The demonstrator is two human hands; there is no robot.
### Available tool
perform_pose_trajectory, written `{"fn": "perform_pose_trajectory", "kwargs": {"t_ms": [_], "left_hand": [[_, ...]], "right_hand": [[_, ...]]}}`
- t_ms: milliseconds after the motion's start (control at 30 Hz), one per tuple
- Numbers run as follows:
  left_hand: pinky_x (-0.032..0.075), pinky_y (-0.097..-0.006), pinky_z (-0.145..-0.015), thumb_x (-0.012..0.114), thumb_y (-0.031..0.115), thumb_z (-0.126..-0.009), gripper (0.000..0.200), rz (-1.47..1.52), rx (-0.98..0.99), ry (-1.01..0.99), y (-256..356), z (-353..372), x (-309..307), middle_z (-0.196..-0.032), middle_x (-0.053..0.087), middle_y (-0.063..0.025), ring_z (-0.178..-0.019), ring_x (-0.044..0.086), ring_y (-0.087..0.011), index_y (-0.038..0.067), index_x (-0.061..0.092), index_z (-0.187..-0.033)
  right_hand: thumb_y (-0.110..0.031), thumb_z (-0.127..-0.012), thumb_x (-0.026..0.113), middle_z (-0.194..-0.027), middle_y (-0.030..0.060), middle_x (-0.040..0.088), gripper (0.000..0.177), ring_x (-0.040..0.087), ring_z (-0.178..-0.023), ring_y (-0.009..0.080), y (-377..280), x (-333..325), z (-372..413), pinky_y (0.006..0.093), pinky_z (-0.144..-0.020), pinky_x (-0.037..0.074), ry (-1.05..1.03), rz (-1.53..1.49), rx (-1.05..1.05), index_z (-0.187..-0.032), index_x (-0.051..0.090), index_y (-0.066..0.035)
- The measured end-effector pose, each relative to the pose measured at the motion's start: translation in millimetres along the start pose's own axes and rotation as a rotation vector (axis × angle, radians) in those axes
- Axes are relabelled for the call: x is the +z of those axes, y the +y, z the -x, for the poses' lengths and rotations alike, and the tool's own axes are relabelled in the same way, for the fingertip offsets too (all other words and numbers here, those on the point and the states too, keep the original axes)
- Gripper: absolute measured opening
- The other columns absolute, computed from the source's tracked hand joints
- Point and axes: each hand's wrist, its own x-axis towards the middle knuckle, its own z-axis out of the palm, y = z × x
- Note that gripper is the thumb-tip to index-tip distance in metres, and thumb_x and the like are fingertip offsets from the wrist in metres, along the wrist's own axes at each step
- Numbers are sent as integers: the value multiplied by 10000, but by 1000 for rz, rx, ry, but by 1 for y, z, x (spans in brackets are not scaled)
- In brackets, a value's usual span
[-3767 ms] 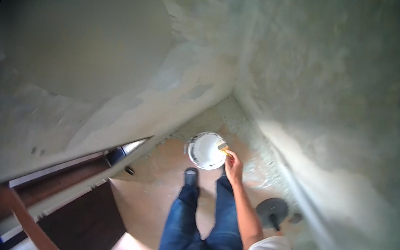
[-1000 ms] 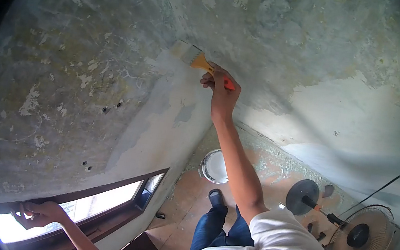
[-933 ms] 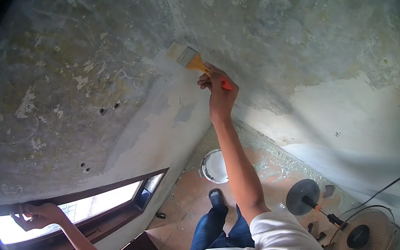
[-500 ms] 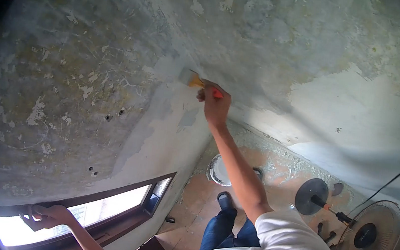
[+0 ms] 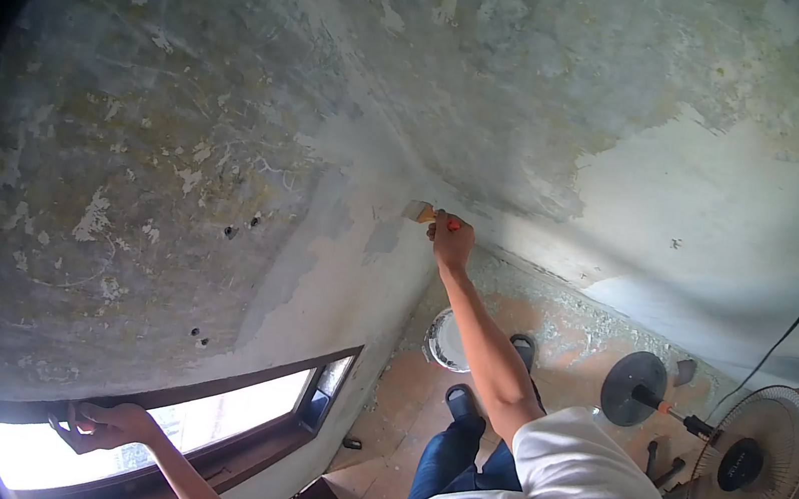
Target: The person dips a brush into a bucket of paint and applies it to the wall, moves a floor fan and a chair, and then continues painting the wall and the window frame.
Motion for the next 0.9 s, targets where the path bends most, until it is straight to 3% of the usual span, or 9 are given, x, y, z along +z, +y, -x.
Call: {"fn": "perform_pose_trajectory", "kwargs": {"t_ms": [100, 233, 333, 400, 500, 600, 667, 833, 900], "left_hand": [[472, -466, -984, 562, 377, -1102, 407, 14, 67, 50, -10, -1, 2, -1447, 500, -236, -1321, 500, -321, -18, 564, -1199], [479, -447, -963, 549, 339, -1108, 358, 97, 35, 45, 3, -3, 4, -1439, 505, -250, -1318, 507, -341, -10, 564, -1184], [522, -460, -1004, 508, 292, -1126, 271, 36, 55, 16, -6, -1, -1, -1481, 445, -231, -1397, 491, -339, 30, 548, -1185], [529, -456, -990, 505, 303, -1129, 281, 15, 85, 20, -8, -1, -1, -1478, 446, -224, -1407, 483, -338, 31, 551, -1179], [529, -462, -991, 506, 316, -1130, 295, -16, 52, 0, -4, 0, -2, -1477, 444, -215, -1428, 461, -337, 28, 556, -1172], [524, -460, -979, 501, 308, -1131, 289, 13, 35, 11, -2, -1, -2, -1477, 444, -215, -1437, 451, -337, 28, 554, -1177], [511, -451, -969, 499, 286, -1129, 275, 40, -23, -19, 1, -1, -3, -1479, 448, -223, -1443, 443, -335, 21, 555, -1178], [467, -465, -995, 516, 219, -1112, 232, 23, 56, 5, 6, -5, -2, -1487, 444, -246, -1460, 421, -356, 3, 548, -1190], [387, -581, -1160, 518, 322, -1122, 363, 100, 24, 31, 5, -4, -1, -1412, 465, -243, -1455, 435, -407, -25, 601, -1193]], "right_hand": [[-158, -1040, 659, -752, 71, 701, 244, 640, -622, 127, -67, 32, 25, 284, -592, 511, -78, -154, -177, -1074, 797, 40], [-169, -1063, 618, -760, 56, 674, 272, 612, -646, 123, -210, 53, 85, 271, -612, 481, -248, -348, -243, -1103, 795, 34], [-179, -1079, 592, -772, 51, 670, 296, 600, -655, 121, -250, 48, 104, 267, -616, 465, -347, -412, -278, -1133, 790, 34], [-186, -1085, 583, -778, 51, 672, 307, 597, -657, 120, -244, 49, 102, 266, -613, 460, -394, -434, -274, -1149, 786, 35], [-157, -1080, 588, -777, 55, 670, 284, 594, -662, 117, -171, 54, 74, 269, -610, 453, -361, -416, -207, -1148, 789, 32], [-156, -1072, 607, -761, 49, 675, 269, 600, -647, 109, -99, 33, 42, 269, -593, 458, -181, -311, -183, -1134, 793, 30], [-165, -1064, 628, -731, 41, 678, 260, 607, -622, 99, -84, 16, 33, 268, -568, 464, -79, -60, -233, -1116, 797, 25], [-178, -1064, 628, -706, 34, 676, 263, 609, -601, 90, -143, 49, 47, 263, -553, 467, -126, -20, -356, -1100, 801, 17], [-150, -1054, 605, -704, 40, 674, 262, 617, -604, 96, -209, 68, 86, 267, -567, 484, -255, -109, -438, -1091, 797, 24]]}}
